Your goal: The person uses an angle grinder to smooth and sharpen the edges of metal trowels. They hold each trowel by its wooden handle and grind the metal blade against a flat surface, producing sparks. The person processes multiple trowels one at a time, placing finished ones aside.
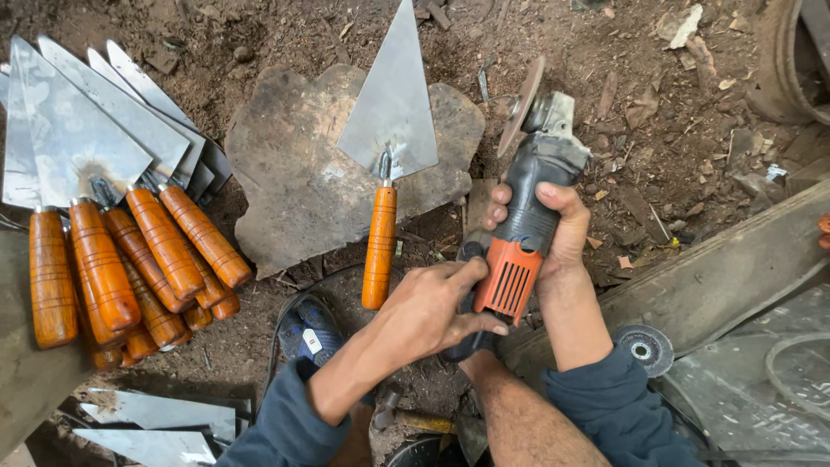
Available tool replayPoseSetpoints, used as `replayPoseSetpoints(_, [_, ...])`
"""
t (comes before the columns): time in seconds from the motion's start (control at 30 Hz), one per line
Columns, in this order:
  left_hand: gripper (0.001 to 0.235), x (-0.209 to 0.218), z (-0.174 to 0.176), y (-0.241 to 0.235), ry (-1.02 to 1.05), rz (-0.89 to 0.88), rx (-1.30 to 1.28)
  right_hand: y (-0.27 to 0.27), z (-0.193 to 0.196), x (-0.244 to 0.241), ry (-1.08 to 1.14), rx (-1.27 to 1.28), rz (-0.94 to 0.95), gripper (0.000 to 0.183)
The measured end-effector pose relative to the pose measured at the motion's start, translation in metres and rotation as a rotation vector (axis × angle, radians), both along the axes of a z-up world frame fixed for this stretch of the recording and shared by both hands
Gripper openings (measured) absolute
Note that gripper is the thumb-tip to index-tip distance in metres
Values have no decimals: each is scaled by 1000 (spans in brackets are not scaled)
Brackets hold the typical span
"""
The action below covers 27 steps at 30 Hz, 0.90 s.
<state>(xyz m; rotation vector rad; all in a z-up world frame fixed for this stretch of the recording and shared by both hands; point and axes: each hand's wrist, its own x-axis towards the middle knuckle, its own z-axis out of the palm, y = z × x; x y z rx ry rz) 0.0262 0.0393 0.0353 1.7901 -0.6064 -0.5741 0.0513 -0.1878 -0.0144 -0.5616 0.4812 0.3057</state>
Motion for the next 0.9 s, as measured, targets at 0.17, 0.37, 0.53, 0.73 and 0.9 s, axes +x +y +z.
replayPoseSetpoints(0.17, [59, 7, 4, -7, -44, -41, 83, -5, -5, 1, 47, -59, -14, 48])
replayPoseSetpoints(0.37, [67, -4, -9, -9, 79, -12, 43, -9, -13, -9, 54, -130, -32, 48])
replayPoseSetpoints(0.53, [67, -6, -17, -8, 140, -30, 69, -4, -11, -7, 90, -228, -8, 49])
replayPoseSetpoints(0.73, [52, -12, -27, -5, 3, -48, -26, -4, -10, -7, 106, -266, 19, 48])
replayPoseSetpoints(0.9, [64, -16, -26, -6, -135, -10, 8, -3, -9, -10, 119, -193, 18, 49])
